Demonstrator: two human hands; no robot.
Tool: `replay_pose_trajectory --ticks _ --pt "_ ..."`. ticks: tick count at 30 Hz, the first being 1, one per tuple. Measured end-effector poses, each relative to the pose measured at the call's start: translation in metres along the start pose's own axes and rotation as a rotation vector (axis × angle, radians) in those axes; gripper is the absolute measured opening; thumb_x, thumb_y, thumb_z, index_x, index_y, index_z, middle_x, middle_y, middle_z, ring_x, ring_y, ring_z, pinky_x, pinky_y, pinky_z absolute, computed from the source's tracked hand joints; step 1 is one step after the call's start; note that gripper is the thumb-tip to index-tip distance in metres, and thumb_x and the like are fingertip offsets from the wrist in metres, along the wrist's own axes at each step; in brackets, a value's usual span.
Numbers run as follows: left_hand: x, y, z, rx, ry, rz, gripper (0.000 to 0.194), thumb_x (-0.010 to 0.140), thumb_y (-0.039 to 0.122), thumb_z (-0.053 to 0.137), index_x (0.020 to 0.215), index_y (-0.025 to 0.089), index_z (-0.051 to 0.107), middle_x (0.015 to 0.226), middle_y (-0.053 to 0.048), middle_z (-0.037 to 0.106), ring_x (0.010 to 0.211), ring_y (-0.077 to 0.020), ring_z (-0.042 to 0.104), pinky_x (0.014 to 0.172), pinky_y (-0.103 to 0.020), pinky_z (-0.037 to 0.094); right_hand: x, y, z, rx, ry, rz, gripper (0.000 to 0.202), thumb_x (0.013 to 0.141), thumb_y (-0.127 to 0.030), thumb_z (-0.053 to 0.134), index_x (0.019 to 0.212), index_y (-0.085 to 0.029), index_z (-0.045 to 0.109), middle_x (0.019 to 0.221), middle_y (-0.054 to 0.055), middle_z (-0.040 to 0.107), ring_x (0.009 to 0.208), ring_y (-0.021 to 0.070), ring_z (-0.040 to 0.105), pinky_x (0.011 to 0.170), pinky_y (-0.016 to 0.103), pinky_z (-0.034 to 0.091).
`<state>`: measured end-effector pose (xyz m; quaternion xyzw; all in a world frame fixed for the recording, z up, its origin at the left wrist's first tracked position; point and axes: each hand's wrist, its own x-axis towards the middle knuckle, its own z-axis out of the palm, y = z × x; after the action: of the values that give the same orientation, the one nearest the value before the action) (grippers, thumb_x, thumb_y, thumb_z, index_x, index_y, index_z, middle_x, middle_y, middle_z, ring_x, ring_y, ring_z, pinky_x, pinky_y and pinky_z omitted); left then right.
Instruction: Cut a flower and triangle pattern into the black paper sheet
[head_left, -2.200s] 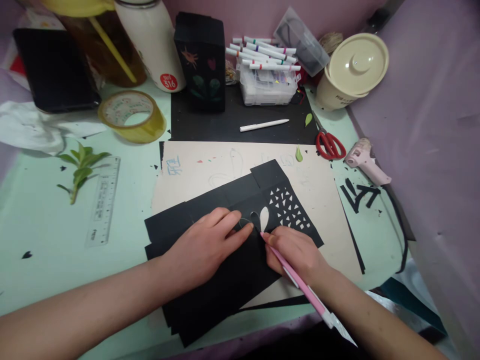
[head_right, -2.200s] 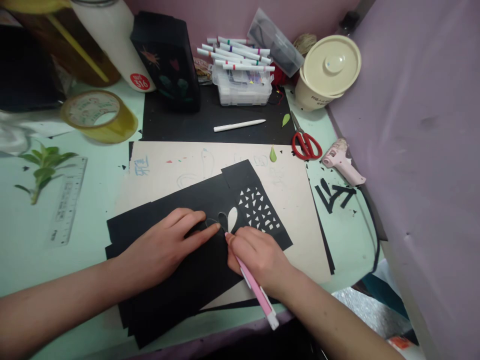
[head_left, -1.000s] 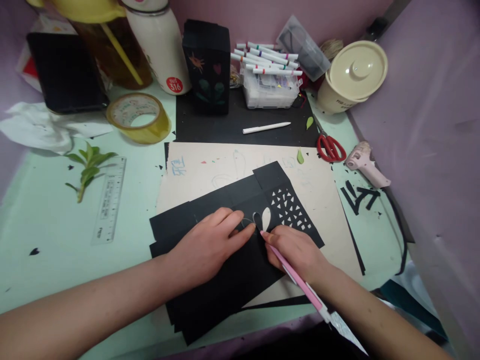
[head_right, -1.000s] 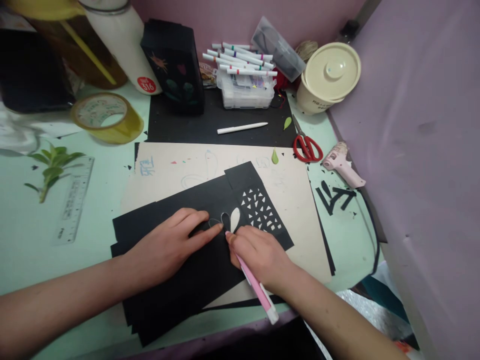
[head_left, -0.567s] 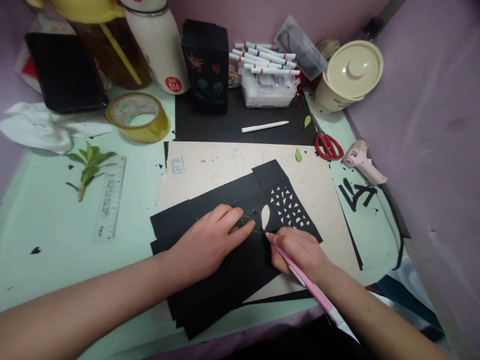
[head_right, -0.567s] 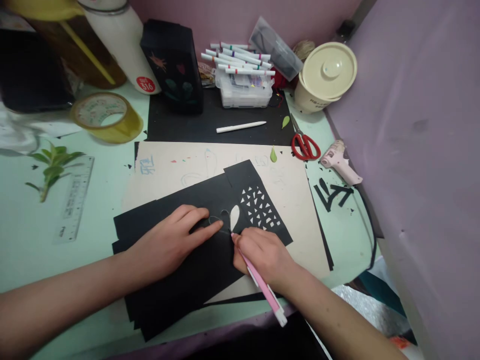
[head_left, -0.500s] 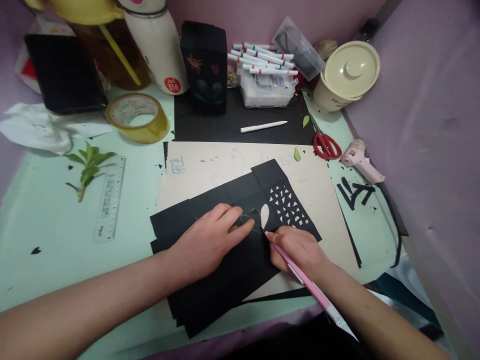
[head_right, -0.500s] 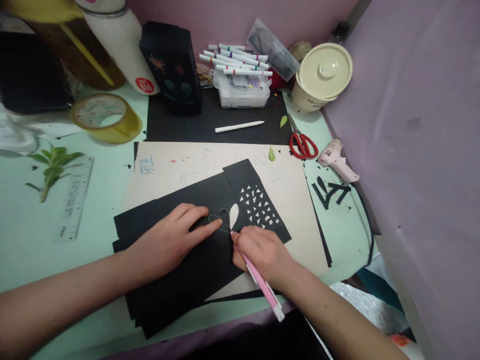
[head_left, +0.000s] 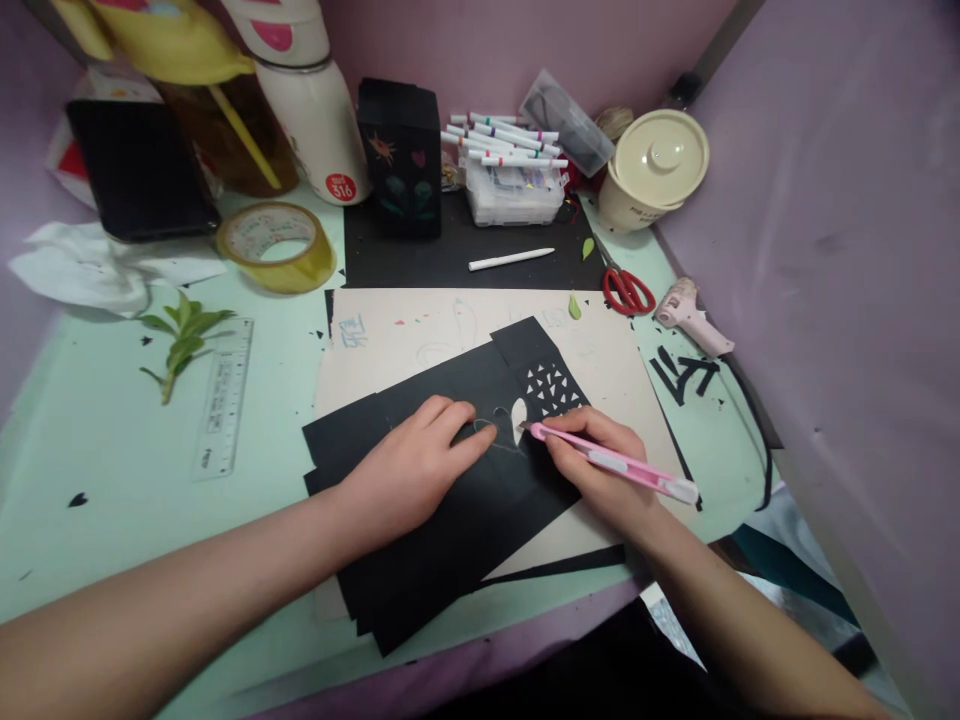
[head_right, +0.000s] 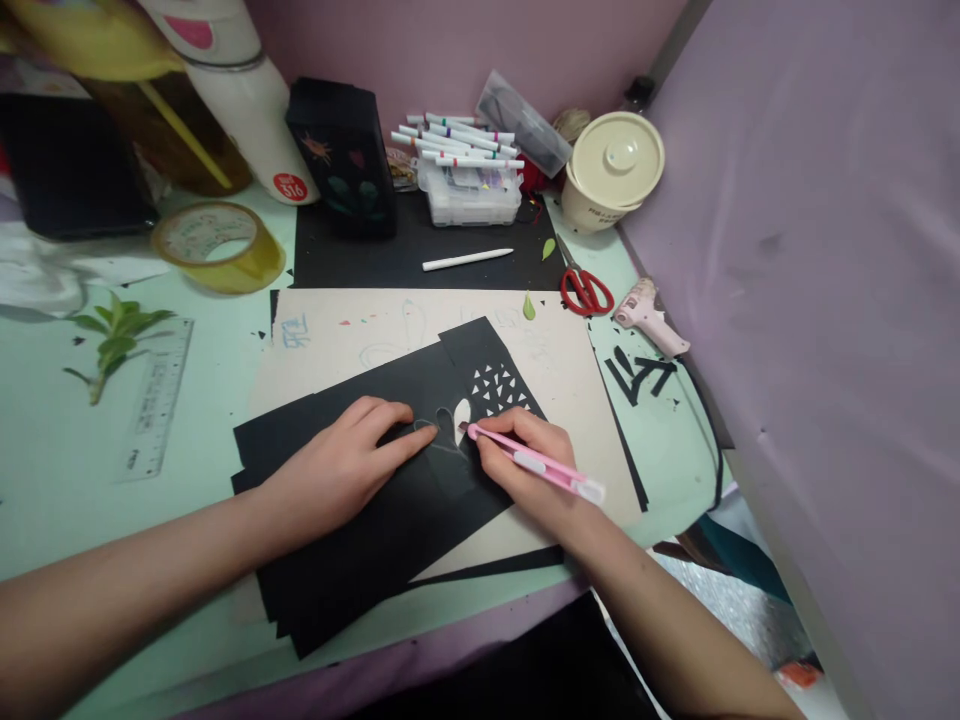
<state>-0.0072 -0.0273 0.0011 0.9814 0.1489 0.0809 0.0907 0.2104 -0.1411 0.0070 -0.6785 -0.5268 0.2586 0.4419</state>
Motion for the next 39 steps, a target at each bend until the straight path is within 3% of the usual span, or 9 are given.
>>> replay_pose_trajectory --ticks 6,17,24,29,33,39 --pt "-0.001 0.000 0.005 0.007 0.010 -0.013 0.040 0.095 0.008 0.039 0.130 0.014 0.055 0.119 -0.014 0.054 0.106 -0.0257 0.047 0.083 -0.036 0.054 0.008 -0.004 0.007 -0.009 0.017 0.003 0.009 0.085 -0.024 0.070 0.090 -0.020 0.075 0.084 0.004 0.076 0.072 0.0160 0.070 0.063 0.027 0.055" --pt "-0.001 0.000 0.006 -0.054 0.034 -0.045 0.036 0.099 0.014 0.038 0.130 0.016 0.056 0.117 -0.013 0.054 0.105 -0.0261 0.048 0.081 -0.037 0.053 0.008 -0.007 0.005 -0.015 -0.049 0.087 0.009 0.083 -0.026 0.071 0.087 -0.020 0.076 0.083 0.003 0.076 0.071 0.0156 0.069 0.061 0.025 0.053" --pt "0.015 -0.002 -0.018 -0.351 -0.105 -0.212 0.036 0.096 0.020 0.048 0.131 0.016 0.056 0.117 -0.010 0.056 0.109 -0.0239 0.052 0.096 -0.041 0.049 0.007 -0.006 0.005 -0.014 -0.047 0.079 0.009 0.082 -0.024 0.069 0.087 -0.020 0.076 0.081 0.003 0.076 0.070 0.0158 0.070 0.060 0.025 0.052" --pt "0.040 -0.007 -0.028 -0.346 -0.161 -0.275 0.029 0.091 0.032 0.059 0.117 0.017 0.061 0.105 -0.008 0.061 0.104 -0.0256 0.057 0.092 -0.041 0.048 0.005 -0.001 0.007 -0.026 -0.034 -0.001 0.009 0.082 -0.019 0.067 0.086 -0.021 0.074 0.080 0.002 0.075 0.069 0.0150 0.068 0.060 0.025 0.051" --pt "0.052 -0.003 -0.021 -0.349 -0.146 -0.308 0.020 0.091 0.035 0.061 0.102 0.019 0.066 0.100 -0.006 0.060 0.101 -0.0260 0.055 0.092 -0.044 0.045 0.003 0.002 0.007 -0.033 -0.043 -0.070 0.011 0.083 -0.016 0.065 0.087 -0.021 0.073 0.078 -0.001 0.073 0.066 0.0128 0.066 0.060 0.024 0.049" --pt "0.052 0.002 -0.013 -0.370 -0.140 -0.354 0.015 0.094 0.030 0.056 0.091 0.018 0.066 0.099 -0.005 0.057 0.100 -0.0253 0.049 0.092 -0.046 0.040 0.001 0.000 0.004 -0.068 -0.059 -0.131 0.013 0.080 -0.010 0.060 0.079 -0.020 0.069 0.070 -0.003 0.068 0.058 0.0103 0.060 0.056 0.022 0.044"
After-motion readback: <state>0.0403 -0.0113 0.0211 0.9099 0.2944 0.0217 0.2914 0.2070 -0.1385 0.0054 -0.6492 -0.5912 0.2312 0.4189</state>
